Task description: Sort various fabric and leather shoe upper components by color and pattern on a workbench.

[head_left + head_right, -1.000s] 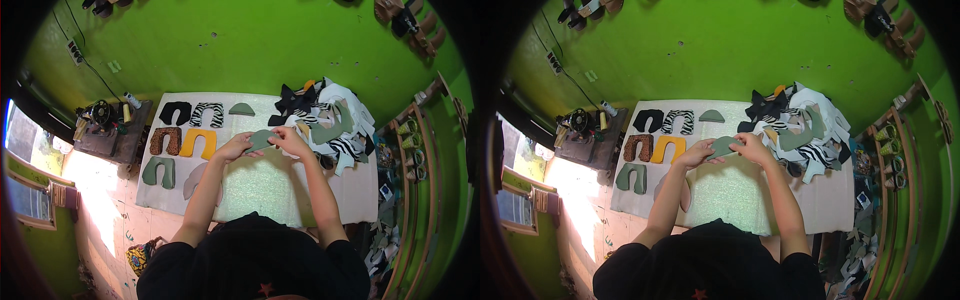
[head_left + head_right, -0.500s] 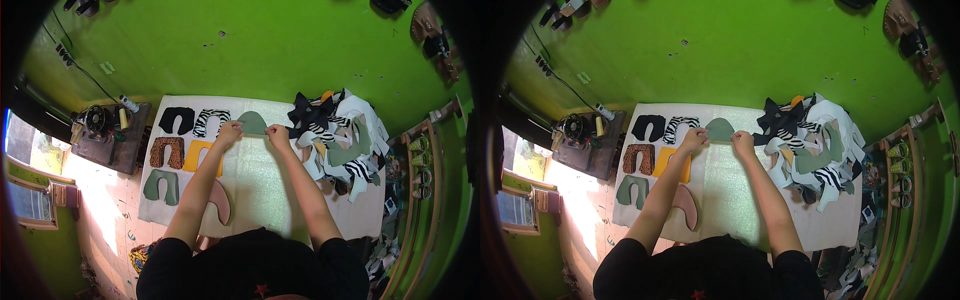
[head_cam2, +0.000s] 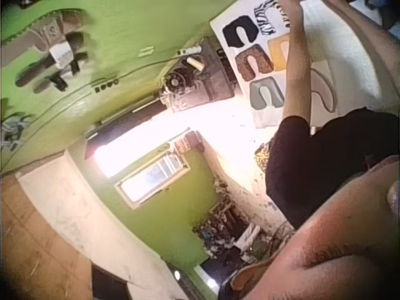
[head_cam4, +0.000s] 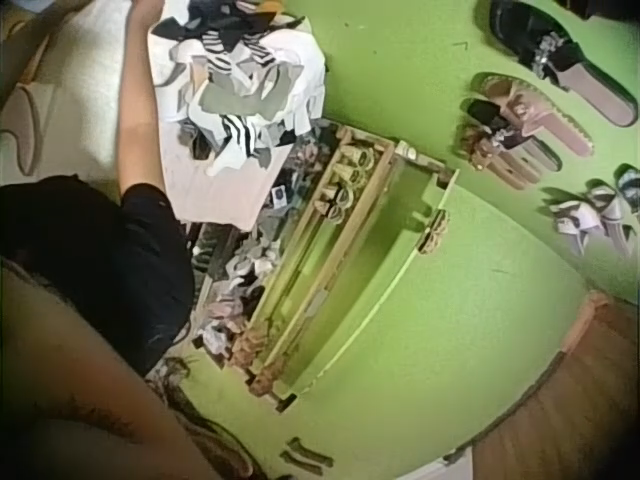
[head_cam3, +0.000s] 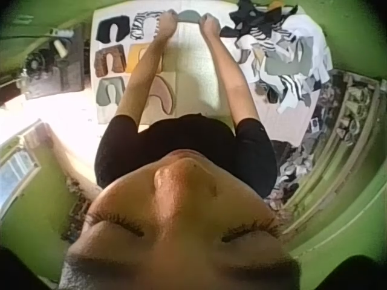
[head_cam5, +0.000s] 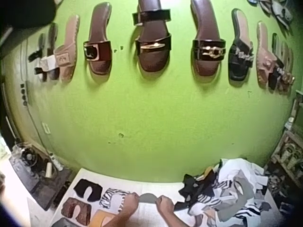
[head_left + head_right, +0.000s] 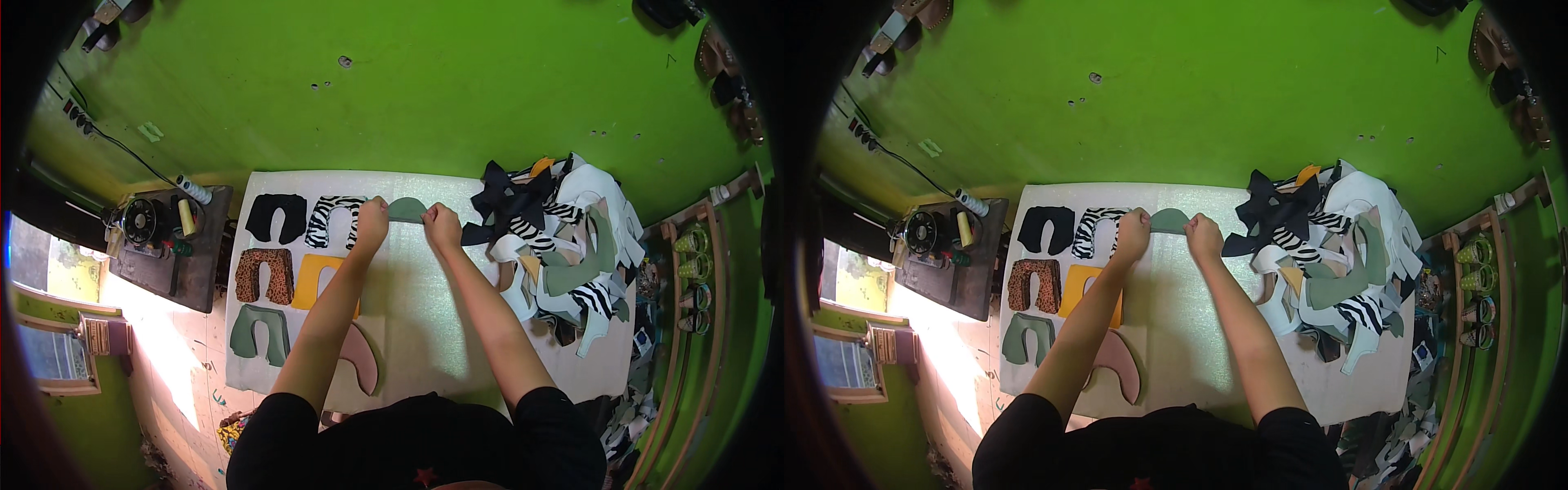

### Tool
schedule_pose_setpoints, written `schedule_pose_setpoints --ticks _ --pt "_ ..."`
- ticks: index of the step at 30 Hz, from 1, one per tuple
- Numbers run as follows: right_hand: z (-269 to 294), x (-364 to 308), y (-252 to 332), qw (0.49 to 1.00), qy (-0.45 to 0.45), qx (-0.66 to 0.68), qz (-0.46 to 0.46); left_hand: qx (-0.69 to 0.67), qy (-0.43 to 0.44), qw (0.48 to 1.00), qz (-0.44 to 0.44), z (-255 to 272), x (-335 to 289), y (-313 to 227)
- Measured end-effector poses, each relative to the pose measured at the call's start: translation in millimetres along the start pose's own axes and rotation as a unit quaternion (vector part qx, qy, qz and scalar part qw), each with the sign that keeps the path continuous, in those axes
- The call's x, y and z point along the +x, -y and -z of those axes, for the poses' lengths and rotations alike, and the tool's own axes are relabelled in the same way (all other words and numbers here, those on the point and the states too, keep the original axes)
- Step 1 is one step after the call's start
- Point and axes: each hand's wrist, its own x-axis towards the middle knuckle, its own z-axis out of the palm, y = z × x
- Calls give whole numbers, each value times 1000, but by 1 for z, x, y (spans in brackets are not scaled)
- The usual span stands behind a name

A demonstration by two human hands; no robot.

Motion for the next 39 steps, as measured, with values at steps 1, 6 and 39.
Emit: schedule_pose_setpoints --ticks 1,6,39 --pt "-2 -1 2 1000 12 -12 -10 67 -19 997 -29 0 -1 3" --pt "2 -7 2 998 -2 -66 20 221 14 973 -64 -1 -9 -12" --pt "294 -97 -100 930 -295 -220 -14 -40 186 924 -332 -63 -159 -269"
